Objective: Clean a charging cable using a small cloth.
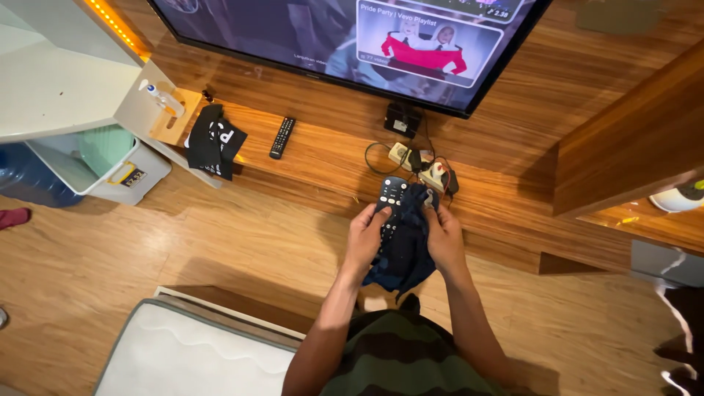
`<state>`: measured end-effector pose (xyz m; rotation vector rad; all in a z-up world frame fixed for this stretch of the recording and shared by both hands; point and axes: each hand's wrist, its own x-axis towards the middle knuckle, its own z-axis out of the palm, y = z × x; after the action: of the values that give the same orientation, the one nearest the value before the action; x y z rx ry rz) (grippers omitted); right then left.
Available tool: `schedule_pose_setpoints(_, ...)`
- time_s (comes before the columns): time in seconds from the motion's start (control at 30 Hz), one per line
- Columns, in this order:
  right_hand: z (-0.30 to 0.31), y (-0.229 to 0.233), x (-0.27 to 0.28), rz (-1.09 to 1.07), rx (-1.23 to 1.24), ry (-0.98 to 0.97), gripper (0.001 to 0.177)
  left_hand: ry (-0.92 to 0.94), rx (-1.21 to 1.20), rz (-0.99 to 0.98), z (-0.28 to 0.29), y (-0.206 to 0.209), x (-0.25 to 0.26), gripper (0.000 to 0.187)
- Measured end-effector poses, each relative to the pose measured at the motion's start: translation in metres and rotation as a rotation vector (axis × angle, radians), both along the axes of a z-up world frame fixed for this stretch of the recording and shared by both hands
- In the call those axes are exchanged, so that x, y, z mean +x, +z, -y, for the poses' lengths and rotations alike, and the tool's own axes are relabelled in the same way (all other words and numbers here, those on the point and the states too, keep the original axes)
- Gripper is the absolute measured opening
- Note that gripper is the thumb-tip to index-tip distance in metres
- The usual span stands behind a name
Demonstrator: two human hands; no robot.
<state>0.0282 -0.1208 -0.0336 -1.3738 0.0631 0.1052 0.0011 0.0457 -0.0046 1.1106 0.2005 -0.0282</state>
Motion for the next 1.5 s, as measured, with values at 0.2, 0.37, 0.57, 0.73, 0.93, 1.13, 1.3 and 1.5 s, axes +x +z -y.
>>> schedule_pose_setpoints(0.2, -0.015, 0.018, 0.0, 0.007, -0.021, 0.036, 0.026, 0.019, -0.053, -0.1, -0.011, 0.012, 0.001, 0.016)
schedule_pose_setpoints(0.37, -0.012, -0.004, 0.006, 0.05, -0.122, 0.049, 0.024, 0.098, -0.031, -0.033, -0.014, -0.03, 0.008, 0.017)
schedule_pose_setpoints(0.57, -0.006, -0.009, 0.015, 0.049, -0.139, 0.018, 0.022, 0.049, -0.113, -0.091, -0.012, 0.009, 0.008, 0.017)
schedule_pose_setpoints(0.73, -0.005, 0.004, 0.021, 0.17, -0.149, 0.018, 0.022, 0.055, -0.063, -0.006, -0.006, -0.009, 0.014, 0.018)
schedule_pose_setpoints(0.93, 0.007, -0.023, 0.032, 0.147, -0.141, 0.011, 0.022, 0.068, 0.078, 0.006, -0.005, 0.006, 0.015, 0.022)
schedule_pose_setpoints(1.13, -0.002, -0.003, 0.035, 0.102, -0.134, -0.032, 0.025, 0.06, 0.231, 0.069, 0.0, 0.013, 0.007, 0.021)
schedule_pose_setpoints(1.3, -0.011, -0.014, 0.032, 0.164, -0.075, -0.029, 0.025, 0.139, 0.259, 0.135, -0.002, 0.026, 0.008, 0.025)
schedule_pose_setpoints(1.5, -0.016, 0.013, 0.036, 0.088, -0.022, -0.11, 0.028, 0.093, 0.356, 0.126, 0.001, 0.028, 0.001, 0.025)
